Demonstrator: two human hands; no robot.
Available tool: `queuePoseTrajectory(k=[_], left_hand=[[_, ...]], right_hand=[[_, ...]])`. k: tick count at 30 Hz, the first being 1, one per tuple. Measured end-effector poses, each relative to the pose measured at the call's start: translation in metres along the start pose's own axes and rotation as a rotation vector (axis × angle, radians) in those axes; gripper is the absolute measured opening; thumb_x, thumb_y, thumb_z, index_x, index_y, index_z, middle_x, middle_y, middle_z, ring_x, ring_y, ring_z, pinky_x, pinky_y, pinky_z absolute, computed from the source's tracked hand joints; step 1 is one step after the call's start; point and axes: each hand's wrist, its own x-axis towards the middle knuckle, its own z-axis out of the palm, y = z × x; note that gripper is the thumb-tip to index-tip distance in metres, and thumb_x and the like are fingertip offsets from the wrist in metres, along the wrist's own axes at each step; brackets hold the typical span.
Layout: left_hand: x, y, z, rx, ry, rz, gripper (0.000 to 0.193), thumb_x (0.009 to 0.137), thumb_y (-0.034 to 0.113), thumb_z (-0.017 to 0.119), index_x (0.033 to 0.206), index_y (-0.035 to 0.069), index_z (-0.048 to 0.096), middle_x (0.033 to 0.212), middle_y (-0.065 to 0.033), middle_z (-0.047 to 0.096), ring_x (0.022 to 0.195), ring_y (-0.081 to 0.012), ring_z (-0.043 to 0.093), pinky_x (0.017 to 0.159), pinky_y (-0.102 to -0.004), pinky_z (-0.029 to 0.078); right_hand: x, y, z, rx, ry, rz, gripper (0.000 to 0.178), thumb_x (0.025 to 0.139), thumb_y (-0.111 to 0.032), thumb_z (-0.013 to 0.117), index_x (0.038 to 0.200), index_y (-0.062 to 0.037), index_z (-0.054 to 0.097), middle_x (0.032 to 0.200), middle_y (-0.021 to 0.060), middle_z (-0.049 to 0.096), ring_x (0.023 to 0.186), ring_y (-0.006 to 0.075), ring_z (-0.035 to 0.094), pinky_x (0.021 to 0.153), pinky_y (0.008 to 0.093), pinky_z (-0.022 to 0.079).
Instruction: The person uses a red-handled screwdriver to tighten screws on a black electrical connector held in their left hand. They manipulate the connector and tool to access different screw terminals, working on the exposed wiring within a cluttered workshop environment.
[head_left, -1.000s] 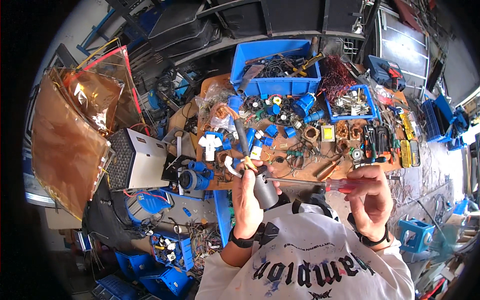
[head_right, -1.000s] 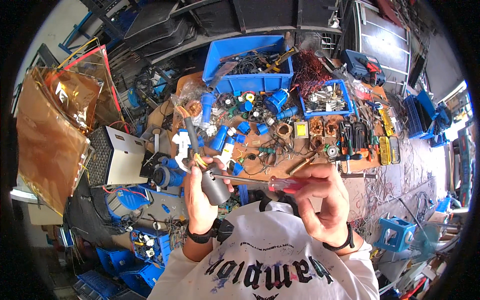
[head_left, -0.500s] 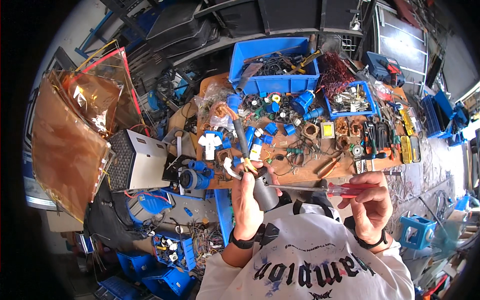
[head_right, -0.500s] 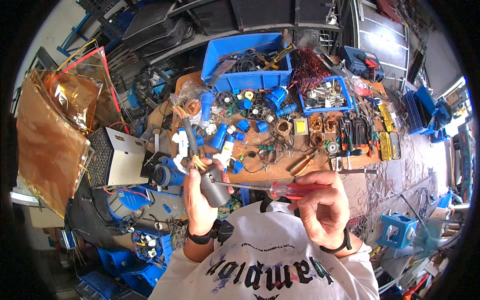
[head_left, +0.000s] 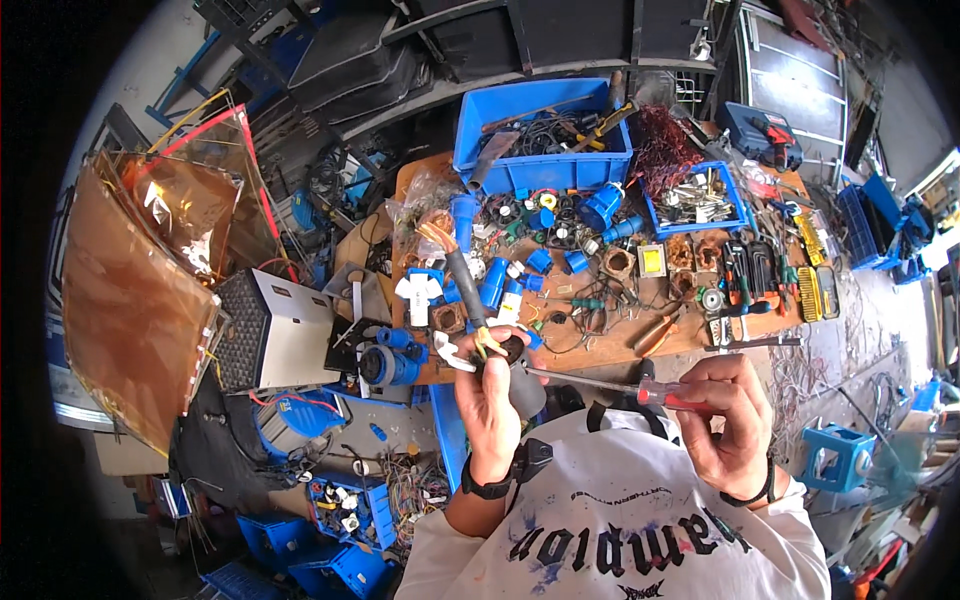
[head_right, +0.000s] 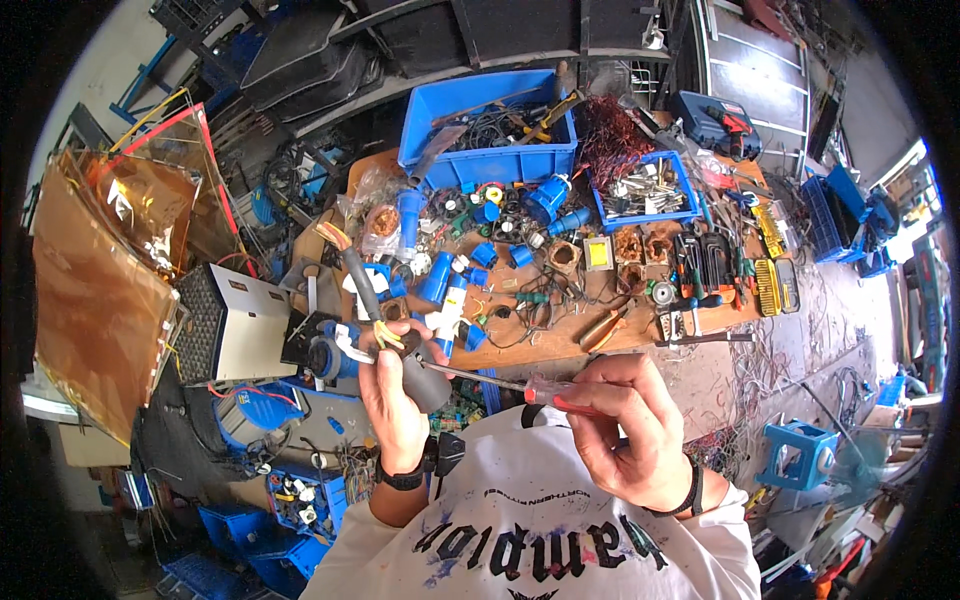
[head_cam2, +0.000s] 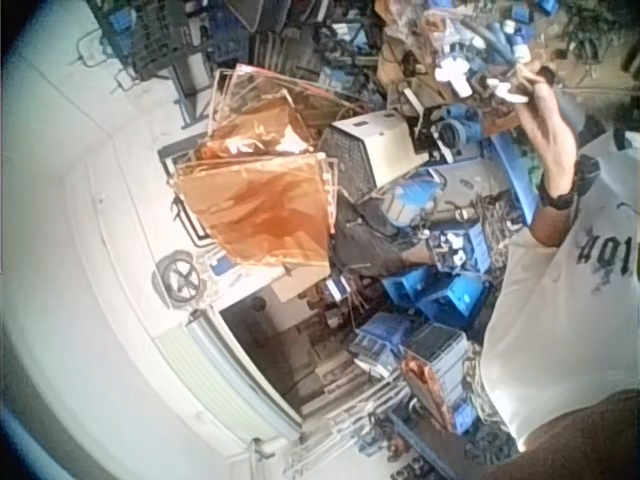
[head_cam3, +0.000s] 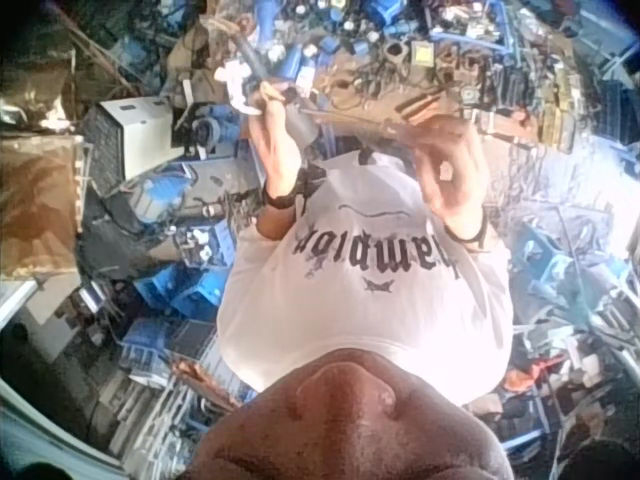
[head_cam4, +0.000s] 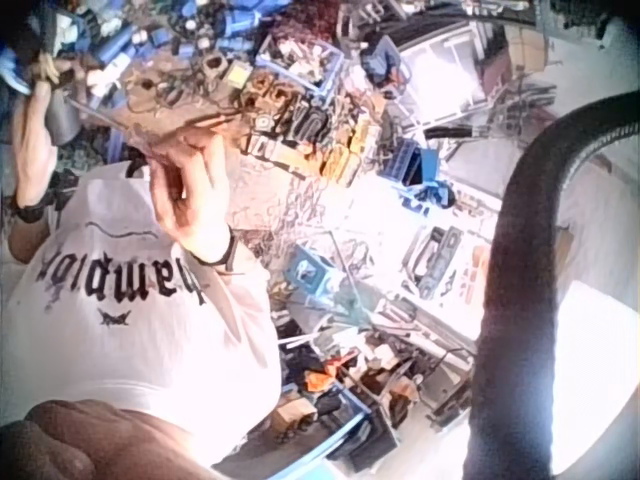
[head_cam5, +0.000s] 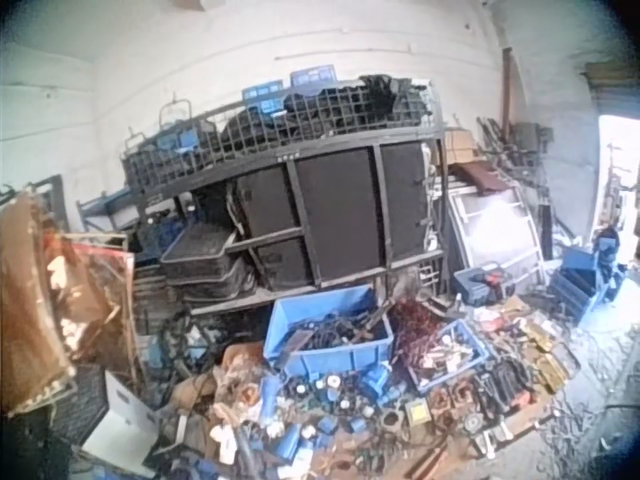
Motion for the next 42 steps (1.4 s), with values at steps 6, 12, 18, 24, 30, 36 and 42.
queuePoseTrajectory(k=[6, 12, 18, 24, 30, 36, 42], left_hand=[[0.004, -0.001, -0.001, 0.194, 0.021, 0.104, 0.036, 0.098, 0.037, 0.047, 0.113, 0.004, 0.046, 0.102, -0.0128, 0.056, 0.074, -0.0178, 0.059, 0.059, -0.0302, 0.052], [0.007, -0.001, -0.01, 0.222, 0.029, 0.128, 0.035, 0.098, 0.036, 0.048, 0.113, 0.005, 0.046, 0.103, -0.0119, 0.057, 0.076, -0.0166, 0.059, 0.061, -0.0293, 0.052], [0.011, -0.004, -0.013, 0.273, 0.025, 0.137, 0.034, 0.098, 0.035, 0.048, 0.112, 0.005, 0.046, 0.101, -0.0125, 0.057, 0.073, -0.0162, 0.058, 0.059, -0.029, 0.052], [0.008, -0.005, -0.015, 0.108, 0.016, 0.009, 0.033, 0.096, 0.032, 0.053, 0.112, 0.004, 0.046, 0.102, -0.0121, 0.057, 0.074, -0.0162, 0.058, 0.06, -0.03, 0.051], [0.011, -0.004, -0.014, 0.116, 0.038, 0.018, 0.032, 0.097, 0.031, 0.052, 0.113, 0.004, 0.047, 0.103, -0.012, 0.056, 0.075, -0.0164, 0.058, 0.062, -0.0297, 0.051], [0.011, -0.007, -0.02, 0.299, -0.003, 0.16, 0.034, 0.098, 0.034, 0.048, 0.112, 0.004, 0.046, 0.102, -0.0134, 0.057, 0.073, -0.0164, 0.058, 0.06, -0.0288, 0.051], [0.009, -0.008, -0.025, 0.343, -0.047, 0.194, 0.035, 0.096, 0.035, 0.053, 0.112, 0.004, 0.046, 0.102, -0.0136, 0.056, 0.074, -0.0174, 0.058, 0.063, -0.0302, 0.049]], right_hand=[[0.012, -0.006, -0.003, -0.101, -0.07, -0.046, 0.029, 0.074, 0.007, 0.067, 0.102, -0.0011, 0.061, 0.096, 0.0149, 0.058, 0.074, 0.0249, 0.062, 0.057, 0.0317, 0.052], [0.018, -0.007, -0.008, -0.098, -0.304, 0.168, 0.03, 0.078, -0.002, 0.068, 0.107, -0.0038, 0.061, 0.095, 0.0111, 0.063, 0.068, 0.0293, 0.065, 0.057, 0.0345, 0.054], [0.022, -0.002, 0.001, -0.067, -0.212, 0.032, 0.037, 0.073, 0.003, 0.071, 0.108, -0.0034, 0.062, 0.079, 0.0107, 0.059, 0.064, 0.0245, 0.062, 0.055, 0.0324, 0.05], [0.02, 0.003, 0.0, -0.267, -0.246, -0.184, 0.041, 0.077, 0.0, 0.069, 0.116, -0.012, 0.062, 0.088, 0.006, 0.056, 0.066, 0.0209, 0.063, 0.052, 0.0314, 0.055], [0.023, -0.002, 0.002, -0.041, -0.251, 0.05, 0.031, 0.082, -0.007, 0.068, 0.112, -0.0049, 0.061, 0.091, 0.0096, 0.057, 0.071, 0.0257, 0.065, 0.059, 0.0339, 0.056], [0.023, 0.004, -0.005, 0.026, -0.397, 0.254, 0.03, 0.086, -0.017, 0.066, 0.111, -0.0007, 0.06, 0.086, 0.0147, 0.066, 0.073, 0.0322, 0.067, 0.064, 0.0374, 0.053], [0.02, 0.007, -0.007, 0.234, -0.554, 0.462, 0.03, 0.088, -0.016, 0.063, 0.114, -0.0022, 0.061, 0.084, 0.0153, 0.068, 0.074, 0.0215, 0.068, 0.066, 0.0322, 0.052]])
